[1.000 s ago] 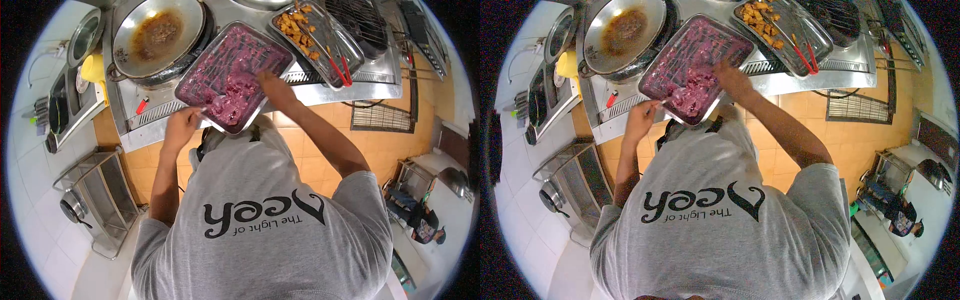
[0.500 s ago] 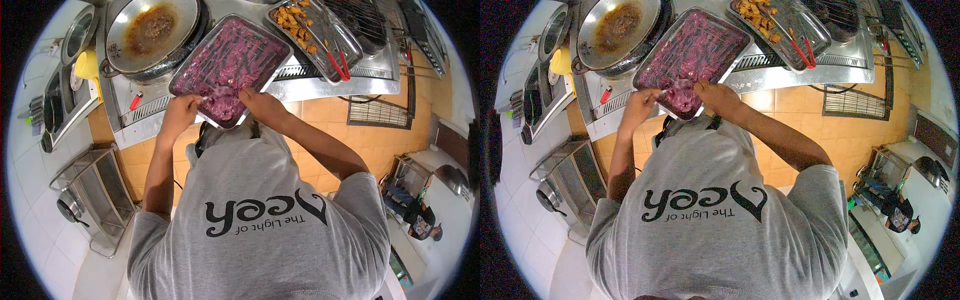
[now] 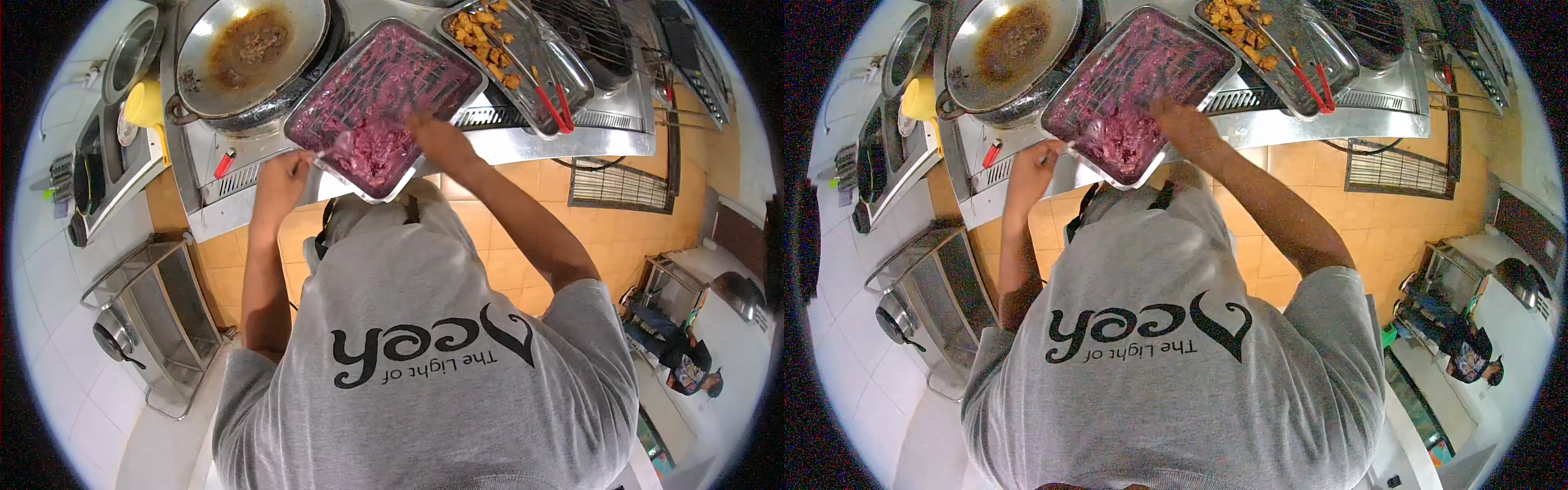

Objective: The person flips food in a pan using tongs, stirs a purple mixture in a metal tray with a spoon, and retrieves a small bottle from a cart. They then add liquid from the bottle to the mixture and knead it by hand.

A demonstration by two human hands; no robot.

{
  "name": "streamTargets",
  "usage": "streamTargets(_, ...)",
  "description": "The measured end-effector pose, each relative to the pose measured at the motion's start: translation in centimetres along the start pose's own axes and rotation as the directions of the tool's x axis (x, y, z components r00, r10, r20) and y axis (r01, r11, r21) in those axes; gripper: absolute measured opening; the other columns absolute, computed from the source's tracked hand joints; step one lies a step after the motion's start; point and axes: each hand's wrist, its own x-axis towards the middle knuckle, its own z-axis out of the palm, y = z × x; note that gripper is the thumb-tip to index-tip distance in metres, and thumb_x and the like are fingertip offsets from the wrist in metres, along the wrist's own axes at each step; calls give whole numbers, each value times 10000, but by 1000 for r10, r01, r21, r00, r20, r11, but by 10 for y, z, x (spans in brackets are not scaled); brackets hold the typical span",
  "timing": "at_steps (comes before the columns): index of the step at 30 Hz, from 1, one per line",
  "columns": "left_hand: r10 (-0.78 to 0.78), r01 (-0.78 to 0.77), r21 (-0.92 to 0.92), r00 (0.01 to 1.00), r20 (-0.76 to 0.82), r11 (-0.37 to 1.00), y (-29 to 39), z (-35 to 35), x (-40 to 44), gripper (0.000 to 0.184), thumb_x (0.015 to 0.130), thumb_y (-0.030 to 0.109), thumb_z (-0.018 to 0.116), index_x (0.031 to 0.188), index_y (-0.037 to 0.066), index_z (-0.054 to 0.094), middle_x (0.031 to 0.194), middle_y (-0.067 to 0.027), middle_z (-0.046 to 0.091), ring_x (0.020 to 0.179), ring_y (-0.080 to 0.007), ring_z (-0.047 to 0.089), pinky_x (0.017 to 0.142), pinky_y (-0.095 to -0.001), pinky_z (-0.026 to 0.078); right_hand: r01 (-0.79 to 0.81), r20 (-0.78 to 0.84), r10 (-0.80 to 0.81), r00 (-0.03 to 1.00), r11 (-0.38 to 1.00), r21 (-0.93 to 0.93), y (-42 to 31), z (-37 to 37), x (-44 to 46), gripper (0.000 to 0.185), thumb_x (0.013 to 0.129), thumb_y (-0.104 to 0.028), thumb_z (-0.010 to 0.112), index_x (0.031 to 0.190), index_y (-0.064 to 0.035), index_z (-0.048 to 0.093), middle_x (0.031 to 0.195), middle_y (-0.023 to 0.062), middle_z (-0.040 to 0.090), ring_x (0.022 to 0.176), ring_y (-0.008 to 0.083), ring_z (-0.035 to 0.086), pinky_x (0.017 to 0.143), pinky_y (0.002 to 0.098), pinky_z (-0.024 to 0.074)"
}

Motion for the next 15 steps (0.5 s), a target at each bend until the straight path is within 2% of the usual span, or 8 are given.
streamTargets(3,-21,32,123,995,-93,992,5,3,26,173,803,111,547,891,14,659,767,-196,626,691,-339,620,637,-356,478,145,39,-149,988,984,102,-13,-19,-22,276,756,30,477,1024,-24,445,1026,181,534,724,357,619,601,405,533)
streamTargets(4,0,13,173,997,-75,985,2,9,29,173,803,114,547,890,15,660,775,-196,627,704,-343,620,645,-362,480,177,50,-186,981,974,140,-13,-28,-25,295,748,31,481,1034,-34,450,1039,175,533,730,356,619,605,406,533)
streamTargets(5,22,-9,223,998,-56,975,-2,17,32,173,803,116,548,889,16,661,783,-197,627,716,-346,621,653,-367,482,111,123,-127,984,985,132,-12,-34,-26,304,736,25,485,1030,-48,462,1069,175,533,732,351,620,611,415,532)
streamTargets(6,42,-30,272,998,-38,962,3,19,35,174,803,118,548,888,17,662,792,-198,628,728,-349,621,662,-373,483,129,106,-147,983,979,159,-10,-35,-27,289,748,2,484,1034,-39,463,1043,176,533,741,351,621,634,417,531)
streamTargets(9,-124,72,303,980,155,950,22,15,26,174,827,102,560,945,15,652,816,-191,640,713,-306,639,640,-337,480,213,73,-232,970,955,206,-17,-39,-31,241,773,-44,480,1012,-15,466,961,181,543,765,356,623,664,423,529)
streamTargets(12,23,-57,166,980,198,984,10,16,11,187,824,102,563,965,12,647,813,-196,638,700,-289,642,630,-340,476,191,77,-205,976,970,152,-26,-20,-25,220,770,-45,491,984,-3,464,942,192,550,773,363,621,652,419,528)
streamTargets(13,-17,-20,164,976,218,986,13,14,8,190,824,99,562,970,11,645,811,-195,639,699,-276,642,631,-334,475,146,114,-158,981,983,107,-22,-18,-18,183,778,-45,486,953,3,460,920,197,559,777,363,620,646,412,529)
streamTargets(15,-103,62,163,962,251,985,20,9,4,195,824,91,560,981,8,641,806,-194,640,696,-250,642,631,-322,472,64,47,-71,996,990,128,-16,-24,-7,155,792,-45,455,943,-11,449,951,199,554,767,370,611,635,425,515)
